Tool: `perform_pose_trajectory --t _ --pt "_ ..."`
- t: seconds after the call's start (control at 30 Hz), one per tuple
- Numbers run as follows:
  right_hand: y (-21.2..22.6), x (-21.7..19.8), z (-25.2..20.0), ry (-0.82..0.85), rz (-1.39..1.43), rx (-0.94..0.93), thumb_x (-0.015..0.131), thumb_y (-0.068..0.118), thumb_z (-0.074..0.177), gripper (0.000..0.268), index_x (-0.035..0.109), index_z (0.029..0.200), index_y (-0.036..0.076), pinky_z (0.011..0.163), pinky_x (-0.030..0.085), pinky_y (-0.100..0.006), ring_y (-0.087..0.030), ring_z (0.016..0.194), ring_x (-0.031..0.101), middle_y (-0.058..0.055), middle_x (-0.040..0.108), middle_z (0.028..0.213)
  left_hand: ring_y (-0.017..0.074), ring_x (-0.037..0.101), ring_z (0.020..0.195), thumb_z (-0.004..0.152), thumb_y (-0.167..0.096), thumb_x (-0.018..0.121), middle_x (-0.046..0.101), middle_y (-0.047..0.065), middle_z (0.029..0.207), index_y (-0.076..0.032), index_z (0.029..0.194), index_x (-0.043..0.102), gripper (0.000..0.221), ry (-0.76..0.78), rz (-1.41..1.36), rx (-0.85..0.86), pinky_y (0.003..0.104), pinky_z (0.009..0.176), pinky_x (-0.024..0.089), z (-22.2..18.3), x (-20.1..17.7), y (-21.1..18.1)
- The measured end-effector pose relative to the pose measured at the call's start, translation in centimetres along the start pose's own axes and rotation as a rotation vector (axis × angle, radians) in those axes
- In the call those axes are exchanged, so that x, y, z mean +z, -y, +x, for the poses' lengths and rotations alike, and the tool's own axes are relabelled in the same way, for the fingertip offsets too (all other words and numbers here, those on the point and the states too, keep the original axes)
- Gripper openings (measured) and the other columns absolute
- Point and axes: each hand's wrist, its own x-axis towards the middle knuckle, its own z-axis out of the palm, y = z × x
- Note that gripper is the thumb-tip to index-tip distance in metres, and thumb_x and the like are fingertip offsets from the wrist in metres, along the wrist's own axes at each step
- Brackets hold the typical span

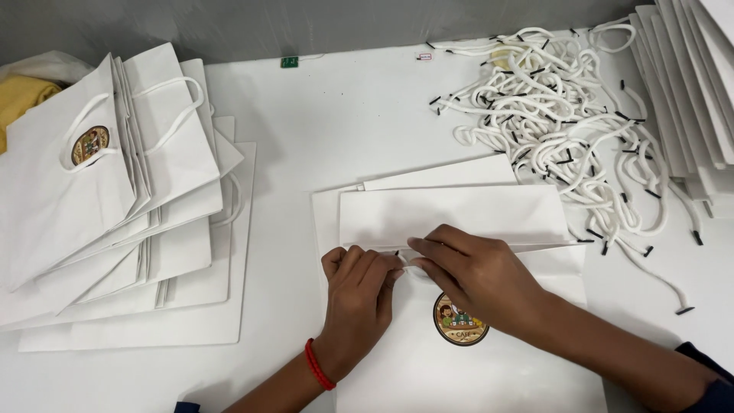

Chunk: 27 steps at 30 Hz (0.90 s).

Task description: Assembling handles onto paper bags by threading the cords through pre-punched holes.

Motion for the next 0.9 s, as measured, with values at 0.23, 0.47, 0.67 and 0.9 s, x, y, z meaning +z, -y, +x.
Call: perform_pose_trajectory --t 0.23,0.47,0.67,0.9 --pt "0.7 2.4 -2.4 0.043 -0.348 -0.06 0.082 0.017 0.086 0.027 0.063 0.072 0.002 0.039 0.048 -0.036 -0.021 0.048 0.061 -0.008 0.057 0.064 0.0179 0.056 0.079 0.09 0.001 0.071 0.064 0.001 0.086 -0.007 0.097 0.067 0.011 -0.003 -0.043 -0.056 0.038 0.091 0.036 -0.1 0.1 0.1" --pt "2.4 4.0 -3.6 0.145 -0.107 -0.025 0.075 0.005 0.079 0.013 0.063 0.075 0.002 0.044 0.049 -0.037 -0.024 0.05 0.061 -0.009 0.061 0.067 0.0186 0.055 0.079 0.091 0.002 0.069 0.063 0.001 0.085 -0.008 0.094 0.065 0.012 -0.018 -0.031 -0.064 0.038 0.092 0.036 -0.3 0.6 0.4" --pt "4.0 2.8 -5.2 0.377 0.288 0.253 0.075 0.01 0.081 0.015 0.064 0.072 0.004 0.053 0.053 -0.038 -0.023 0.054 0.066 -0.007 0.067 0.066 0.023 0.056 0.09 0.089 0.001 0.068 0.064 0.005 0.095 -0.006 0.097 0.063 0.012 -0.001 0.091 -0.045 0.042 0.095 0.036 0.5 0.5 0.0" --pt "3.5 -2.6 -1.9 -0.032 -0.235 -0.044 0.075 0.029 0.084 0.032 0.07 0.098 0.0 0.061 0.055 -0.041 -0.03 0.072 0.066 -0.013 0.068 0.091 0.0239 0.06 0.103 0.088 0.002 0.068 0.067 0.008 0.106 -0.004 0.1 0.063 0.014 0.038 0.07 0.071 0.04 0.101 0.039 -0.3 0.1 0.1"
